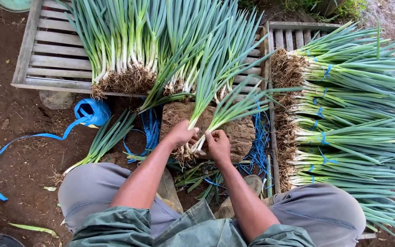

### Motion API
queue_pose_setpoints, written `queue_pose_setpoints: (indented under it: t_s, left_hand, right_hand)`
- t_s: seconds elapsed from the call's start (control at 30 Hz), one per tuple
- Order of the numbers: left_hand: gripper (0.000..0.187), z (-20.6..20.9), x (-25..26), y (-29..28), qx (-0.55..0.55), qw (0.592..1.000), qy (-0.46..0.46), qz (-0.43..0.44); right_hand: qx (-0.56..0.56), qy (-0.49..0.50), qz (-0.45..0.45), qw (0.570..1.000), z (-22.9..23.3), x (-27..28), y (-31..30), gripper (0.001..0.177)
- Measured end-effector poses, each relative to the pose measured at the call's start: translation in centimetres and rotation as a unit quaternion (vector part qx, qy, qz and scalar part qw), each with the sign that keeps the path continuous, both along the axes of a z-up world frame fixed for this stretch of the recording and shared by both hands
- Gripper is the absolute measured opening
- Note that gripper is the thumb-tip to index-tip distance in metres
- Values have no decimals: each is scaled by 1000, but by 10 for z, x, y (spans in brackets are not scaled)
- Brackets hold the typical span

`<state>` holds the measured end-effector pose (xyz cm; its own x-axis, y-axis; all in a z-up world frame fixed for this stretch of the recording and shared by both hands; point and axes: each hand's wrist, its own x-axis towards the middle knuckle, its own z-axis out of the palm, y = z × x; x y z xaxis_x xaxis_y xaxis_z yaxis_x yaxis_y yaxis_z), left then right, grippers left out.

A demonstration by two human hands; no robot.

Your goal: The person gathers green onions from a wooden crate, aligns them into a bunch, and ties them together using a blue plastic strip. The tied bundles are placed on a wooden pallet next to other completed bundles.

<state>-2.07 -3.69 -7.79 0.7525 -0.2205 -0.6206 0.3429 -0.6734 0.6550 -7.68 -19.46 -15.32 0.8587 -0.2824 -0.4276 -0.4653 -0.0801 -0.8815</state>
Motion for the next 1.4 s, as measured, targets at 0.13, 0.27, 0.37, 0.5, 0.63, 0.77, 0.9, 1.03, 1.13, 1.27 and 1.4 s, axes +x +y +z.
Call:
queue_pose_setpoints:
  t_s: [0.13, 0.27, 0.37, 0.5, 0.63, 0.77, 0.9, 1.03, 1.13, 1.27, 1.4]
  left_hand:
    - [45, -54, 10, 3, -57, 998, 12, 27]
    - [45, -89, 12, 3, -119, 990, 36, 62]
    - [48, -96, 10, 1, -175, 978, 58, 101]
    - [45, -112, 12, 0, -273, 937, 126, 178]
    - [44, -116, 13, 1, -278, 930, 132, 202]
    - [38, -110, 6, -2, -222, 957, 34, 186]
    - [66, -84, -10, -17, -182, 967, -23, 180]
    - [67, -72, -17, -24, -161, 968, -16, 191]
    - [69, -60, -19, -27, -226, 952, -5, 207]
    - [63, -81, -22, -19, -313, 920, 17, 234]
    - [67, -65, -25, -21, -309, 928, -4, 210]
  right_hand:
    - [0, -16, -16, 1000, 5, 2, 7, 31]
    - [111, 11, -98, 989, -3, 4, 1, 55]
    - [151, 12, -110, 982, 11, 4, 2, 78]
    - [119, -16, -77, 990, 41, 2, 10, 74]
    - [115, -68, -78, 988, 22, 1, 13, 69]
    - [132, -116, -27, 984, 26, 2, 21, 64]
    - [61, -125, 48, 989, 7, 1, 15, 61]
    - [47, -111, 46, 992, 15, 3, 11, 52]
    - [48, -99, 28, 994, 7, 9, 3, 51]
    - [56, -73, 12, 996, -3, 14, -10, 46]
    - [33, -42, 37, 998, 18, 10, -8, 43]
